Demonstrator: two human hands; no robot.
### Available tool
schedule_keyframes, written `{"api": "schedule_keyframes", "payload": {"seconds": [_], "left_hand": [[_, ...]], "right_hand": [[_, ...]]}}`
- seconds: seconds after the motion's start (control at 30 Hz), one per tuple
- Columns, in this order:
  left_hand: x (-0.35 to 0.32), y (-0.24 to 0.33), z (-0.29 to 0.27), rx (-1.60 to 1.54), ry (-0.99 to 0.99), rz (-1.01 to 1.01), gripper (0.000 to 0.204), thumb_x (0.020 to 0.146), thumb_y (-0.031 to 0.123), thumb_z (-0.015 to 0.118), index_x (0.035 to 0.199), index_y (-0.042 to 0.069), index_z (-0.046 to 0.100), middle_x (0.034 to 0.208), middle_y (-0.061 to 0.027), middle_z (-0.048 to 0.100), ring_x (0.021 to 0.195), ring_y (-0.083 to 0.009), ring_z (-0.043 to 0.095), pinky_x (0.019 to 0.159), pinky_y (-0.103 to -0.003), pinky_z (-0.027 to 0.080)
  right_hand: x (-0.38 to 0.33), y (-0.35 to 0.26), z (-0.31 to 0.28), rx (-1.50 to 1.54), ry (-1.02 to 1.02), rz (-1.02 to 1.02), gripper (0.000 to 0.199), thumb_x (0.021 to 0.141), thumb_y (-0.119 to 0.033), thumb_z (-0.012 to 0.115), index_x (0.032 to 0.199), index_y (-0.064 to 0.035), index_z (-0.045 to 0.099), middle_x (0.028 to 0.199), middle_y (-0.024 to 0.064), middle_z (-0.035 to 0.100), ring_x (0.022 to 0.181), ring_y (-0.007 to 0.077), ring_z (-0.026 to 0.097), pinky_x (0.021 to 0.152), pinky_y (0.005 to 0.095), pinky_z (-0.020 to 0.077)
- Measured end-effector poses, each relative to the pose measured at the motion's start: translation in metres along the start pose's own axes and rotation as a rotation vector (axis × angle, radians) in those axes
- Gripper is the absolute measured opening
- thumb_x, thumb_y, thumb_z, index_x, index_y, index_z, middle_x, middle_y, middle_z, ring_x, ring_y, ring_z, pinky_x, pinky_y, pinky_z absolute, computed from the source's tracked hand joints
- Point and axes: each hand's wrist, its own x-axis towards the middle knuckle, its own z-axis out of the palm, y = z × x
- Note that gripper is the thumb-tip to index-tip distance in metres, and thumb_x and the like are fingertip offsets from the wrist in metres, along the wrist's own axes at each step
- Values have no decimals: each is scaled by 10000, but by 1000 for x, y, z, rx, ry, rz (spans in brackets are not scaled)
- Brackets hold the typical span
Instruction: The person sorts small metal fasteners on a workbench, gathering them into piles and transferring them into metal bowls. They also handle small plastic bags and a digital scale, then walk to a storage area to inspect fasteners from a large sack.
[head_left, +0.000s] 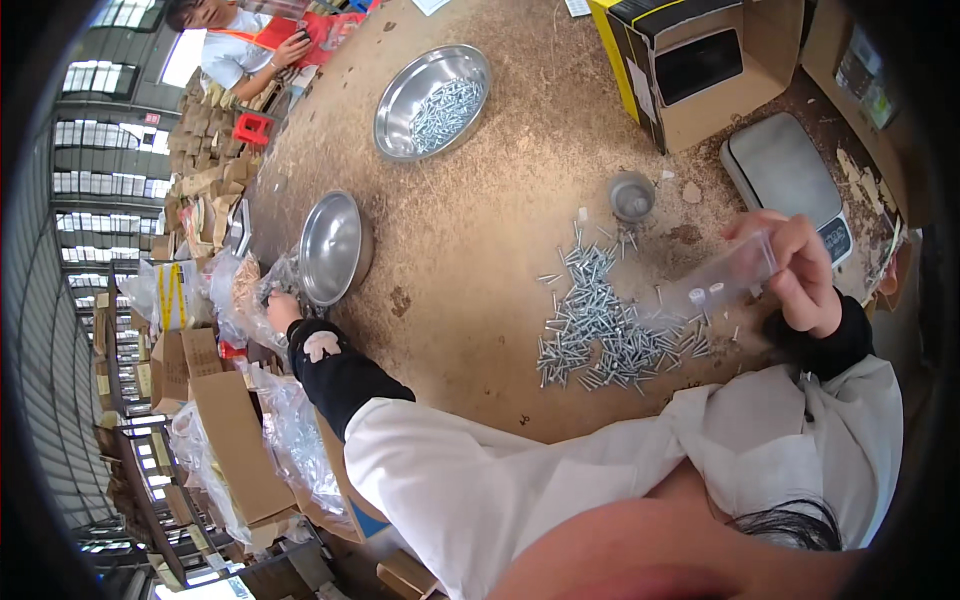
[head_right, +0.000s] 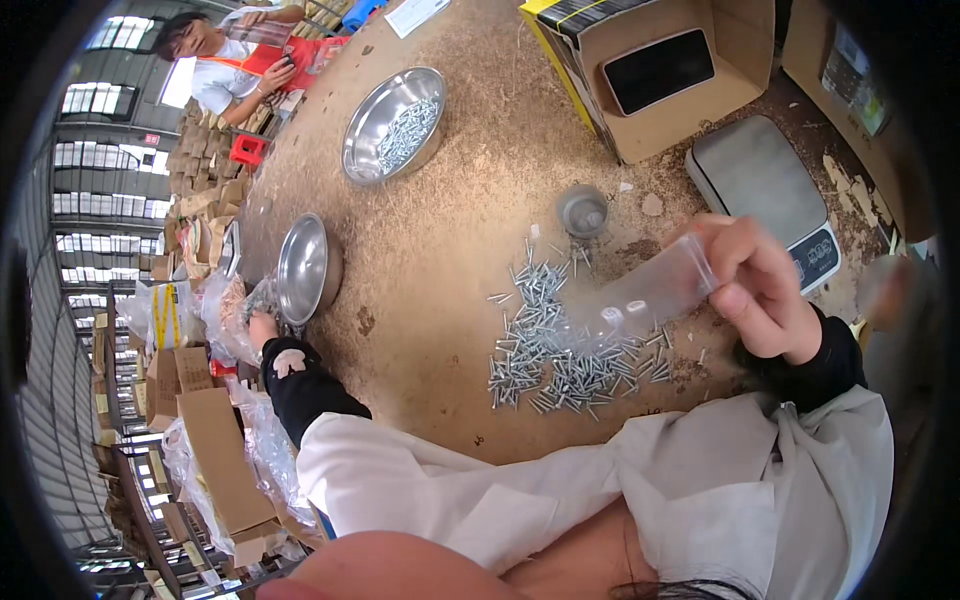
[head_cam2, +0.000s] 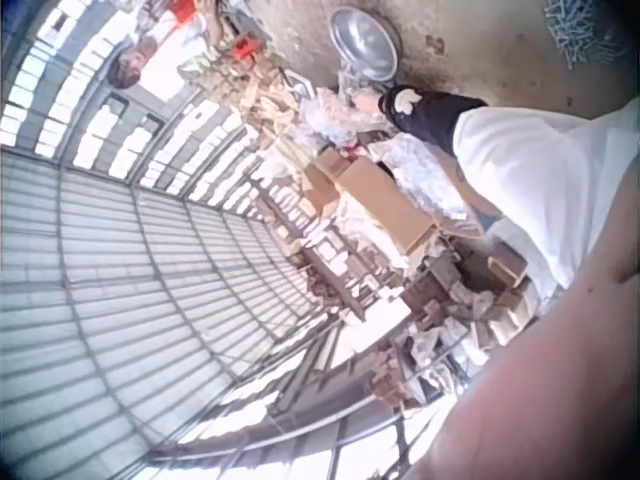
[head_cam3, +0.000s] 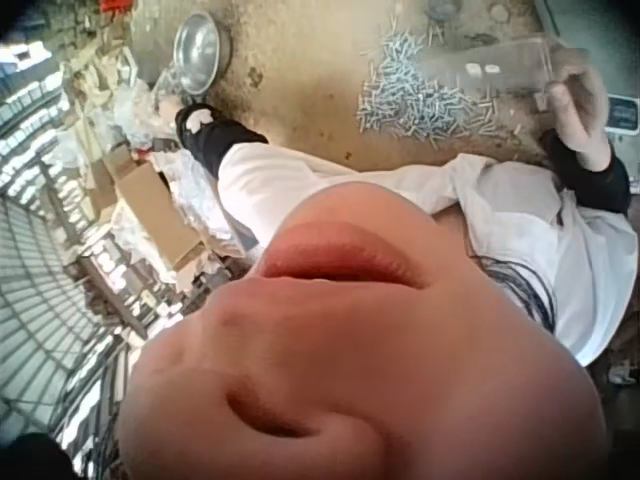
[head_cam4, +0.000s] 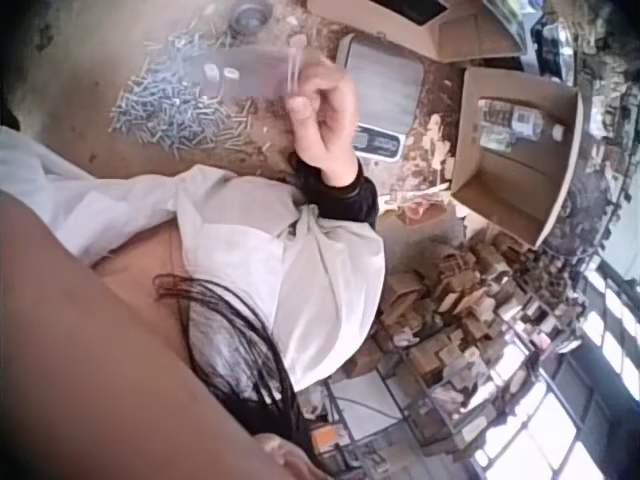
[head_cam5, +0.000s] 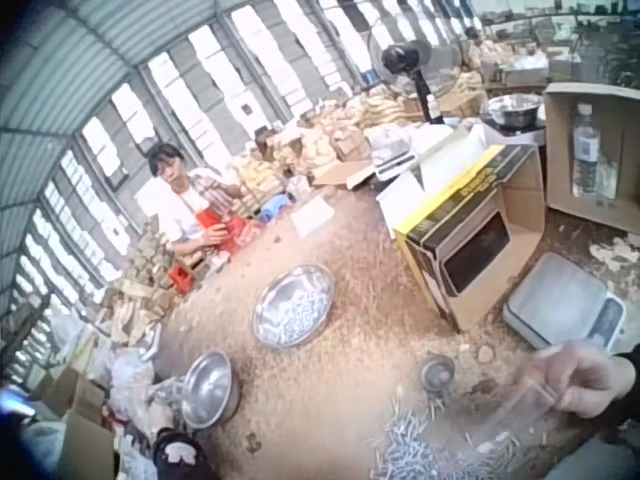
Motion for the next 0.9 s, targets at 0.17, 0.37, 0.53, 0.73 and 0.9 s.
{"api": "schedule_keyframes", "payload": {"seconds": [0.17, 0.37, 0.53, 0.73, 0.9], "left_hand": [[8, -8, -8, 173, -149, 92, 321, 777, 236, 495, 986, 54, 658, 976, -203, 660, 964, -375, 620, 820, -480, 481], [3, 9, -34, 286, -325, -50, 465, 839, 491, 492, 1024, 111, 686, 1107, -167, 634, 1054, -345, 598, 873, -445, 470], [28, -1, -9, 284, -180, 139, 469, 867, 445, 485, 887, 27, 699, 956, -204, 663, 936, -370, 632, 790, -466, 494], [40, -55, 9, 100, 126, 41, 436, 862, 377, 498, 821, -10, 695, 806, -208, 672, 799, -376, 659, 681, -462, 518], [2, -10, -22, -315, 449, -124, 315, 836, 234, 589, 900, -67, 654, 899, -257, 654, 851, -394, 642, 729, -480, 495]], "right_hand": [[-7, -7, -3, -5, 280, -15, 137, 920, -156, 492, 931, -37, 426, 756, 42, 448, 738, 162, 466, 838, 372, 430], [-8, 2, -3, -26, 320, -8, 119, 900, -111, 504, 939, -7, 463, 805, 57, 485, 773, 156, 489, 839, 348, 433], [-8, 0, -4, -68, 303, 47, 115, 900, -91, 506, 947, 14, 511, 919, 87, 524, 894, 192, 537, 851, 326, 433], [-10, 6, -8, 4, 307, 106, 117, 899, -89, 517, 948, 17, 526, 954, 101, 535, 898, 166, 537, 867, 306, 430], [-7, 9, -10, -84, 284, 54, 126, 902, -92, 517, 959, 19, 531, 962, 95, 541, 885, 143, 536, 848, 294, 434]]}}
